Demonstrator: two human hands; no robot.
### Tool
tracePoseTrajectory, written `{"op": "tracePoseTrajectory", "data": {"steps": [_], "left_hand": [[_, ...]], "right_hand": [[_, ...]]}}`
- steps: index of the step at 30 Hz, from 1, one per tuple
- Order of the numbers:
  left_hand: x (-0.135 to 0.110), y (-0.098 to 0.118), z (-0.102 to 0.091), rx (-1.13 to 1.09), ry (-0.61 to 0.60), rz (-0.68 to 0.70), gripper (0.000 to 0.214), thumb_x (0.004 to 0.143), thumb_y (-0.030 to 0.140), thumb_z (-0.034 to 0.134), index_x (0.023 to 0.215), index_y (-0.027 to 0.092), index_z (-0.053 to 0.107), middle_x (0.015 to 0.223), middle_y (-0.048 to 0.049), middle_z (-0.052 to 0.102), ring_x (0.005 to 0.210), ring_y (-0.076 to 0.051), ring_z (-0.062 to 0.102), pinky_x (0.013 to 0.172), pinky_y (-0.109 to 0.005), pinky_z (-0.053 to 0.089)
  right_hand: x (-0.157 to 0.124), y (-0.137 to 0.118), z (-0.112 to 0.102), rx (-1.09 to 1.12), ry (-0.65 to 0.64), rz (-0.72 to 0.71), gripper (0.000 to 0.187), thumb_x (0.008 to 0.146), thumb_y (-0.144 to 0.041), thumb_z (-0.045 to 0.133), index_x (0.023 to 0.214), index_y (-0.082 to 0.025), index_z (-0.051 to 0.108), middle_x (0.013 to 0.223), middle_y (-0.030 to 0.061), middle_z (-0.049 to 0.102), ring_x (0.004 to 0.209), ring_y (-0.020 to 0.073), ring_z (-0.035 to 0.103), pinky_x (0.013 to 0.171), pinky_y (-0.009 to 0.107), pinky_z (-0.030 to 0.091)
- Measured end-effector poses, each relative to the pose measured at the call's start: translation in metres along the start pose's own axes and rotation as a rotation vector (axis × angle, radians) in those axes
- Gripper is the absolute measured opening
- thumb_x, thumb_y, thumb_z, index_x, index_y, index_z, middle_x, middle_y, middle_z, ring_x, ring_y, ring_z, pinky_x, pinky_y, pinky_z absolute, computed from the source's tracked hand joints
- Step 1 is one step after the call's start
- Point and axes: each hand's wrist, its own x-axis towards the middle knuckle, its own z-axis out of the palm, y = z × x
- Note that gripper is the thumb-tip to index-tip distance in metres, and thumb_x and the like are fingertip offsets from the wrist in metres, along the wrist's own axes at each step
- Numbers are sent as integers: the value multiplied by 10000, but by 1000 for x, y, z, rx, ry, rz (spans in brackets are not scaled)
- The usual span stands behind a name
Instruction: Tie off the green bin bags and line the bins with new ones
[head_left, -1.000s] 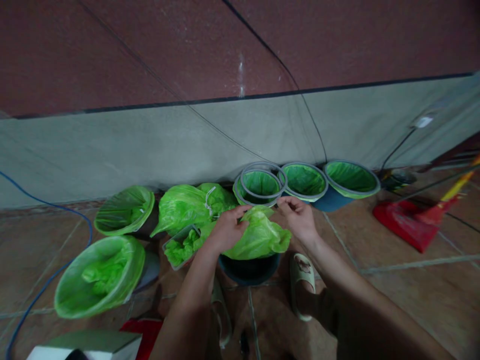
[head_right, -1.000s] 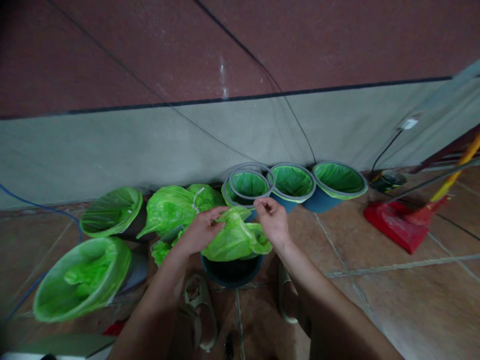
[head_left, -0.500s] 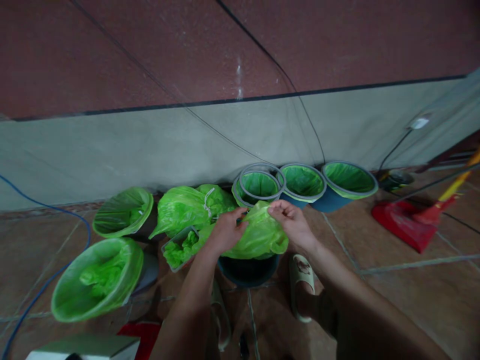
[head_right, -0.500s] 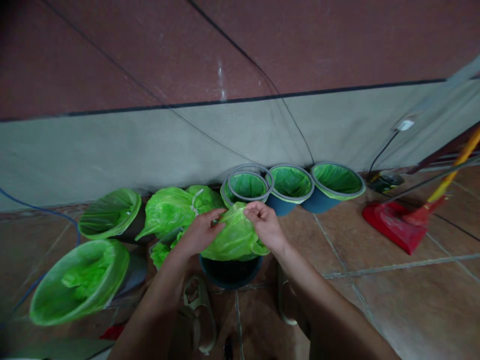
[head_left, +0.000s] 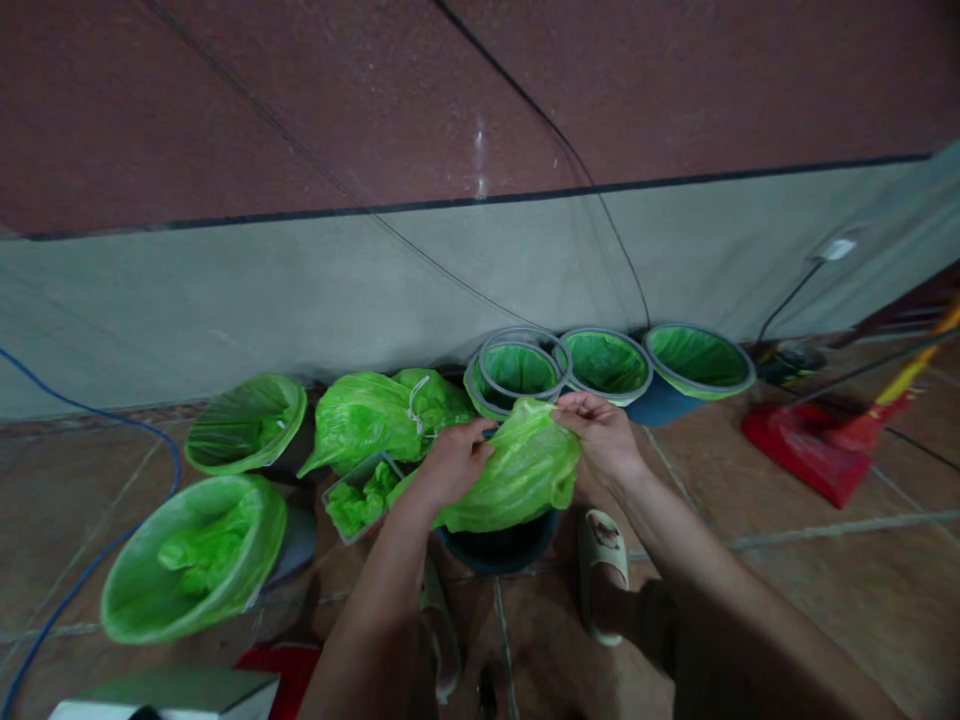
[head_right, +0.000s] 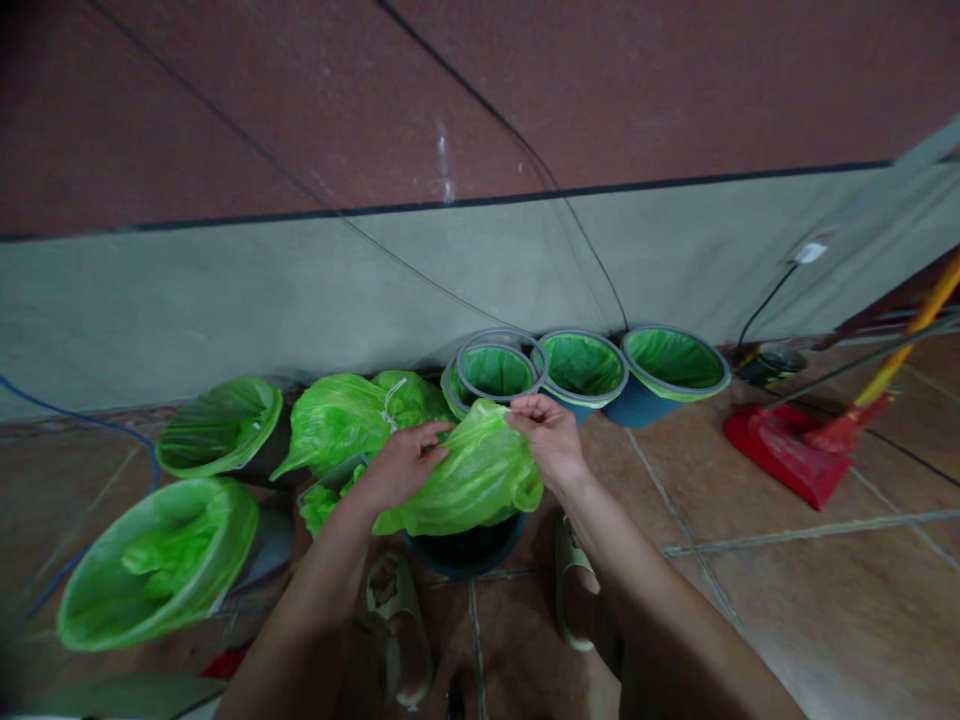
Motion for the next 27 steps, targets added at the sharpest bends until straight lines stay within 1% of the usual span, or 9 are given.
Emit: {"op": "tracePoseTrajectory", "data": {"steps": [6,9,12,15,17,19,21,23,27], "left_hand": [[0,-3,-3,30,37,-25,341,892,203,528,1193,148,678,882,-52,750,811,-182,675,827,-303,506],[0,-4,-3,20,36,-39,342,905,230,514,1198,166,679,898,-51,751,812,-182,676,828,-307,508],[-3,-1,-4,2,12,-50,404,911,357,537,1256,177,646,1026,-74,746,874,-205,685,852,-332,517],[-7,0,-3,-23,-92,-42,573,823,461,654,1328,201,587,1204,-93,701,1012,-245,675,902,-352,517],[-9,-1,-2,6,-209,-47,585,754,402,724,1294,211,606,1191,-89,706,1036,-263,671,901,-357,523],[-9,-6,-2,90,-284,-72,485,732,286,718,1206,204,655,1118,-90,728,1008,-274,679,886,-367,526],[-9,-14,-4,190,-251,-114,378,745,199,661,1123,190,686,1085,-106,732,1008,-281,679,902,-378,517],[-9,-22,-10,244,-153,-157,327,763,151,609,1077,175,698,1088,-128,728,1037,-287,672,943,-389,498],[-11,-32,-30,180,-51,-186,286,771,146,589,1023,155,723,1022,-127,734,991,-276,685,945,-390,495]], "right_hand": [[-1,4,2,-42,4,62,356,603,-500,802,749,-202,674,644,-23,637,571,112,513,556,254,395],[-4,3,3,-79,-94,105,418,596,-521,810,852,-216,682,679,-16,669,603,140,567,585,274,445],[-5,-2,2,-58,-157,125,497,547,-459,852,959,-235,686,676,-17,682,579,161,596,570,295,476],[3,-10,-7,14,-60,32,463,604,-439,822,1007,-247,696,724,-6,702,611,171,629,591,309,503],[13,-18,-18,57,21,-35,459,637,-420,796,1055,-260,693,752,-4,707,653,178,651,624,319,524],[24,-25,-33,79,85,-90,439,652,-391,770,1064,-262,691,771,-1,708,689,184,667,651,328,538],[33,-29,-51,108,158,-128,381,655,-348,743,1019,-248,699,777,2,704,696,182,669,655,328,546],[40,-32,-68,149,251,-138,303,641,-292,722,936,-225,706,755,-2,692,653,164,652,631,314,546],[46,-31,-93,132,409,-133,217,621,-223,694,833,-176,702,685,-12,659,561,120,599,562,269,518]]}}
